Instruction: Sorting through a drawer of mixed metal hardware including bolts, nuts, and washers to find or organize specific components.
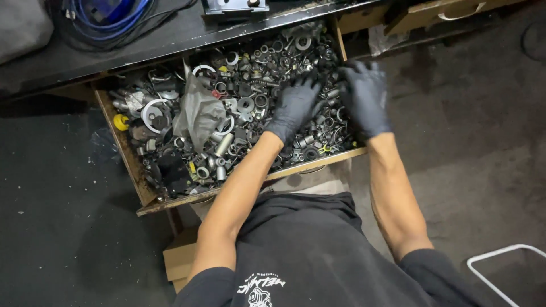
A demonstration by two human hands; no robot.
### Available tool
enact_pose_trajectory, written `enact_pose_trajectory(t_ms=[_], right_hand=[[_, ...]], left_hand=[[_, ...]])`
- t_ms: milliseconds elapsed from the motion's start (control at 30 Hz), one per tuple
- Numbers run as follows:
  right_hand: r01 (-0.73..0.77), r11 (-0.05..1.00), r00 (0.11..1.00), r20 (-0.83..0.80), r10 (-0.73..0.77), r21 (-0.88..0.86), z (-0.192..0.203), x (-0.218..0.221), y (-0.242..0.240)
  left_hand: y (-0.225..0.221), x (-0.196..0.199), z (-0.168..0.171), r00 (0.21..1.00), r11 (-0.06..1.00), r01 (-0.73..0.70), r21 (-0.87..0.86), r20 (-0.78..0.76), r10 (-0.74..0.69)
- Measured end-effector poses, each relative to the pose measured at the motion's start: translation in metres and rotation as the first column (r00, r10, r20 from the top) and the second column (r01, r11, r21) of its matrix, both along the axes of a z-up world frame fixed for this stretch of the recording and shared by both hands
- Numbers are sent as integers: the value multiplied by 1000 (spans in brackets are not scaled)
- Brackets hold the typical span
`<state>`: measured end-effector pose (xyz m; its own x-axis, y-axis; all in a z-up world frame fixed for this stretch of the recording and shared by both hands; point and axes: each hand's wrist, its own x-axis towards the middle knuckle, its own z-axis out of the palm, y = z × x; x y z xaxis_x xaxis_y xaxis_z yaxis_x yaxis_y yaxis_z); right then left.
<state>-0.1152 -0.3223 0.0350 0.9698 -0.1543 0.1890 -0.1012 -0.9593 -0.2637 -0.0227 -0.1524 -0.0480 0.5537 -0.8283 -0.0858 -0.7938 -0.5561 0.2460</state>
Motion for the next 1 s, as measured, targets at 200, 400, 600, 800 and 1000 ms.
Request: enact_pose_trajectory(t_ms=[200,400,600,800,1000], right_hand=[[167,945,984,13,-178,280,-25,19,15],[-46,915,999,-41,32,-401,-24,23,9],[-46,996,997,65,41,83,31,-9,25],[-40,503,986,115,-119,864,61,-44,39],[20,175,987,9,-160,984,31,-60,29]], left_hand=[[28,-28,6,989,997,64,-43,139,-58],[59,-63,43,985,980,96,-175,158,-68],[70,-87,14,997,981,68,-181,35,-62],[37,-40,38,993,954,-34,-298,-117,-1],[-13,-13,38,995,931,-44,-363,-104,7]])
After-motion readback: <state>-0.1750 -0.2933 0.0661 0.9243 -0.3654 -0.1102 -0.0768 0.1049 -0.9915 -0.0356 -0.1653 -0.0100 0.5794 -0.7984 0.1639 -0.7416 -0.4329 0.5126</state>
